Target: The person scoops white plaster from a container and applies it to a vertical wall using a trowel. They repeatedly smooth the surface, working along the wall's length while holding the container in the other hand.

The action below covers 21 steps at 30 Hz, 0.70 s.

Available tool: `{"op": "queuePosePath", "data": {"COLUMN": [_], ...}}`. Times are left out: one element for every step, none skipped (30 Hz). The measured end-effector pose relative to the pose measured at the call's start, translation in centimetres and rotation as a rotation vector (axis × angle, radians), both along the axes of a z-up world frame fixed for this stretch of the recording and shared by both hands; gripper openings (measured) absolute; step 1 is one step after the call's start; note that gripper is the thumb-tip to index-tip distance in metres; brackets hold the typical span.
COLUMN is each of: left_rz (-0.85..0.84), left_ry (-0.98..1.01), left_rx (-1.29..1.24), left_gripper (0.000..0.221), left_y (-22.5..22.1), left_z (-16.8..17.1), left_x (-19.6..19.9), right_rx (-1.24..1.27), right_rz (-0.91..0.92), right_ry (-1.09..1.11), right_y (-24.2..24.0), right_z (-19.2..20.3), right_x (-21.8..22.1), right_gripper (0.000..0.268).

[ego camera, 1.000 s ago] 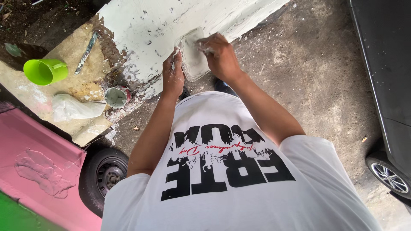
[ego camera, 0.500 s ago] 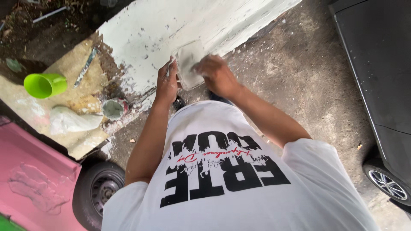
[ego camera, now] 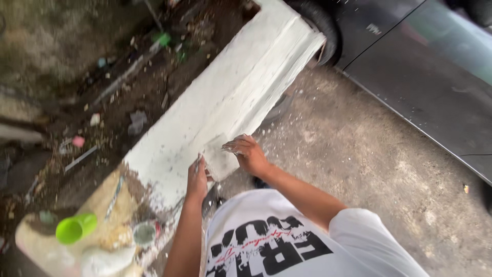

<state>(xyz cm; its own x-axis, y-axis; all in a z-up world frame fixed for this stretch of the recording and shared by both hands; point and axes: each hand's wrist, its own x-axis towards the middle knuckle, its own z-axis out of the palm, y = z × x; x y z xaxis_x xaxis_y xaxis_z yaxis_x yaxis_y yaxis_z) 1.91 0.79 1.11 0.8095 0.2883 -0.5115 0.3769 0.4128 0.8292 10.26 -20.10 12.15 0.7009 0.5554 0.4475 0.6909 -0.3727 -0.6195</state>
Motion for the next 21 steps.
{"op": "queuePosePath", "data": {"left_rz": [0.034,-0.005,-0.045,-0.084,-0.055,-0.025,0.003,0.006,0.013,0.019,0.019,0.018,0.016,-0.01,-0.038,-0.067,-0.066,-0.066,-0.063,-0.075,-0.085], "left_ry": [0.012,-0.03,-0.066,-0.102,-0.088,-0.074,-0.053,-0.055,-0.052,-0.048,-0.042,-0.035,-0.029,-0.057,-0.086,-0.115,-0.103,-0.091,-0.081,-0.085,-0.087], "left_rx": [-0.013,-0.028,-0.044,-0.06,-0.062,-0.064,-0.067,-0.061,-0.058,-0.054,-0.034,-0.014,0.008,0.021,0.032,0.042,0.048,0.054,0.061,0.085,0.111], "left_gripper": [0.046,0.049,0.052,0.056,0.055,0.055,0.054,0.055,0.055,0.055,0.055,0.055,0.055,0.055,0.055,0.055,0.055,0.054,0.054,0.054,0.055], "left_y": [-0.5,-0.7,-0.9,-1.1,-1.3,-1.4,-1.6,-1.7,-1.9,-2.2,-2.4,-2.8,-3.0,-3.2,-3.5,-3.8,-4.2,-4.6,-4.9,-5.2,-5.4], "left_z": [0.3,0.7,1.1,1.5,1.8,2.1,2.3,2.6,2.9,3.2,3.4,3.6,3.8,4.0,4.1,4.2,4.2,4.2,4.2,4.1,4.1], "left_x": [0.4,0.9,1.2,1.7,2.0,2.4,2.7,3.1,3.2,3.3,3.2,3.1,3.1,3.0,3.0,3.1,3.0,2.8,2.8,2.8,2.6], "right_rx": [-0.018,-0.035,-0.052,-0.046,-0.04,-0.035,0.009,0.053,0.096,0.07,0.045,0.02,0.014,0.01,0.005,0.011,0.014,0.018,0.047,0.078,0.111], "right_rz": [-0.007,-0.013,-0.02,0.034,0.09,0.146,0.071,-0.004,-0.077,-0.152,-0.224,-0.295,-0.268,-0.241,-0.216,-0.247,-0.28,-0.312,-0.397,-0.479,-0.556], "right_ry": [0.027,0.054,0.087,0.072,0.061,0.05,0.052,0.052,0.058,0.074,0.095,0.116,0.149,0.183,0.215,0.251,0.289,0.326,0.521,0.716,0.915], "right_y": [-0.1,-0.1,-0.1,-0.2,-0.3,-0.4,-0.6,-0.9,-1.3,-1.7,-1.9,-2.0,-1.9,-1.6,-1.4,-1.0,-0.8,-0.5,-0.3,-0.1,0.0], "right_z": [-0.1,-0.2,-0.3,-0.5,-0.7,-0.9,-1.2,-1.3,-1.5,-1.5,-1.6,-1.6,-1.6,-1.5,-1.3,-1.1,-0.8,-0.5,-0.2,0.0,0.2], "right_x": [-0.1,0.1,0.0,0.1,-0.3,-0.5,-0.4,-0.1,-0.1,-0.1,-0.3,-0.5,-0.6,-0.7,-0.8,-1.1,-1.5,-1.9,-2.1,-2.3,-2.5], "right_gripper": [0.039,0.035,0.031,0.034,0.037,0.04,0.035,0.031,0.026,0.028,0.03,0.032,0.029,0.026,0.024,0.022,0.021,0.019,0.02,0.022,0.024]}}
